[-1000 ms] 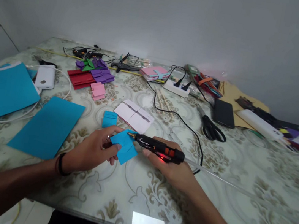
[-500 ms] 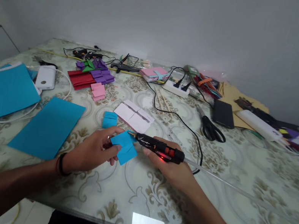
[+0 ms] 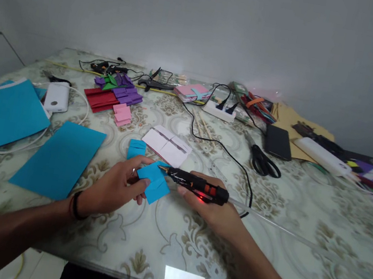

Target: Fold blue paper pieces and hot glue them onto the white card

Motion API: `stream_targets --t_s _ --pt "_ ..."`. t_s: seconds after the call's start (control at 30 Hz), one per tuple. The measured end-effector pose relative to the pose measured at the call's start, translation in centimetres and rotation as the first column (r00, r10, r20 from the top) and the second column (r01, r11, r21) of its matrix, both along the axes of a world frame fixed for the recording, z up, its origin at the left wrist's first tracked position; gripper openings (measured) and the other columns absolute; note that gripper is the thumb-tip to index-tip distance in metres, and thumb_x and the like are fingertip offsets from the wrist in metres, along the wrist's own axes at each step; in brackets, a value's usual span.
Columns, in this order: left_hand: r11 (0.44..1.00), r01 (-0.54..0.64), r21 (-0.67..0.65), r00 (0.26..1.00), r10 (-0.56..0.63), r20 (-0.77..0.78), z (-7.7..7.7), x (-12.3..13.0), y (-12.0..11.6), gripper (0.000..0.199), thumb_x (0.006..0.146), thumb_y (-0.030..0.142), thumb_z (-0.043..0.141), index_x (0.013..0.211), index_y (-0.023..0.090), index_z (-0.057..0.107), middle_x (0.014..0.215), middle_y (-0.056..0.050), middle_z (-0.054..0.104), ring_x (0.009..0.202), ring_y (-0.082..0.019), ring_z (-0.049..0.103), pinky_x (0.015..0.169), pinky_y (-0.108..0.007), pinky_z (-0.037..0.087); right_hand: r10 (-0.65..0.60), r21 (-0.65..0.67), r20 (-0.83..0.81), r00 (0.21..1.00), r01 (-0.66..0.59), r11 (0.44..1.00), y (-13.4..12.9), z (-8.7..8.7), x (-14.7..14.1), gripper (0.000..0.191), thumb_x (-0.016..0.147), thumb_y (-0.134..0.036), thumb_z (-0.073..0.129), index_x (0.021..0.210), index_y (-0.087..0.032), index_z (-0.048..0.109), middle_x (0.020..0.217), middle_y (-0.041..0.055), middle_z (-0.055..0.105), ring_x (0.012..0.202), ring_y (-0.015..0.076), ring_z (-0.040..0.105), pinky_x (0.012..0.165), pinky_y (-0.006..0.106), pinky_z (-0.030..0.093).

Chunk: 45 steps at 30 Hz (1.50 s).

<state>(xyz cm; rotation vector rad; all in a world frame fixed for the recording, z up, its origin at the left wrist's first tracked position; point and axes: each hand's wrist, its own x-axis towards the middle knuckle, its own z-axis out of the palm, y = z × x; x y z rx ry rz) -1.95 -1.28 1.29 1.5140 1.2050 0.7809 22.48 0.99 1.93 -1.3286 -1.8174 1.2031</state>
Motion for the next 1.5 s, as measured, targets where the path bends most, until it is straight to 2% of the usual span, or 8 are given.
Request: stream_targets --t_s 0.13,0.27,0.47,0.67,0.87,1.13,1.5 --pt "1.000 0.000 0.008 1.000 0.000 0.022 0.1 -0.1 -0.1 0.034 0.096 0.025 0.058 0.129 0.017 0.055 0.065 0.003 0.067 0.058 -0.015 0.071 0.056 -0.023 0.054 0.013 0.004 0.002 1.000 -0.013 1.000 0.0 0.1 0.0 0.038 0.084 -0.054 0.070 0.077 -0.017 0.066 0.061 -0.0028 0.048 0.057 0.0125 0.039 0.051 0.025 0.033" --pt "1.000 -0.015 0.006 0.999 0.015 0.029 0.3 0.0 -0.1 0.034 0.095 0.024 0.059 0.128 0.016 0.056 0.064 0.003 0.066 0.057 -0.016 0.071 0.056 -0.024 0.055 0.027 0.037 -0.001 1.000 -0.027 0.999 -0.1 0.2 -0.1 0.035 0.085 -0.051 0.070 0.072 -0.019 0.066 0.059 -0.0031 0.046 0.054 0.0128 0.040 0.050 0.026 0.033" --pt "0.999 -0.035 0.014 0.998 0.034 0.043 0.2 0.1 0.0 0.035 0.095 0.023 0.059 0.129 0.016 0.055 0.063 0.003 0.066 0.056 -0.015 0.070 0.055 -0.023 0.055 0.043 0.080 -0.011 0.999 -0.042 0.996 0.0 -0.3 0.2 0.031 0.085 -0.048 0.072 0.071 -0.021 0.064 0.061 -0.0014 0.053 0.056 0.0145 0.047 0.052 0.026 0.039" --pt "0.999 -0.040 0.025 0.997 0.039 0.064 0.1 0.1 0.0 0.033 0.094 0.020 0.058 0.127 0.016 0.056 0.061 0.004 0.065 0.056 -0.015 0.070 0.054 -0.022 0.055 0.069 0.102 -0.007 0.998 -0.068 0.992 0.0 -0.4 0.1 0.026 0.085 -0.042 0.070 0.073 -0.020 0.065 0.063 -0.0012 0.053 0.057 0.0143 0.046 0.052 0.026 0.039" --pt "0.998 -0.048 0.041 0.996 0.045 0.077 -0.2 0.0 0.1 0.033 0.095 0.021 0.058 0.128 0.017 0.055 0.064 0.003 0.066 0.055 -0.015 0.070 0.054 -0.023 0.055 0.081 0.077 -0.013 0.997 -0.079 0.994 -0.1 0.4 -0.2 0.032 0.084 -0.042 0.069 0.065 -0.020 0.055 0.059 -0.0036 0.043 0.053 0.0115 0.037 0.048 0.025 0.032" --pt "0.998 -0.054 0.041 0.995 0.050 0.084 -0.8 -0.3 0.1 0.035 0.097 0.025 0.059 0.131 0.019 0.052 0.063 0.004 0.068 0.055 -0.015 0.070 0.053 -0.022 0.054 0.093 0.089 -0.011 0.996 -0.092 0.992 0.0 0.3 -0.1 0.029 0.084 -0.041 0.069 0.068 -0.019 0.059 0.058 -0.0038 0.045 0.053 0.0110 0.036 0.047 0.025 0.029" --pt "0.996 -0.075 0.041 0.990 0.069 0.125 -1.2 -0.4 0.0 0.034 0.099 0.024 0.058 0.131 0.021 0.049 0.062 0.006 0.066 0.056 -0.014 0.070 0.054 -0.022 0.053 0.105 0.096 -0.019 0.994 -0.103 0.990 0.0 0.3 -0.2 0.024 0.084 -0.038 0.069 0.071 -0.018 0.063 0.060 -0.0026 0.050 0.053 0.0109 0.039 0.048 0.024 0.033"
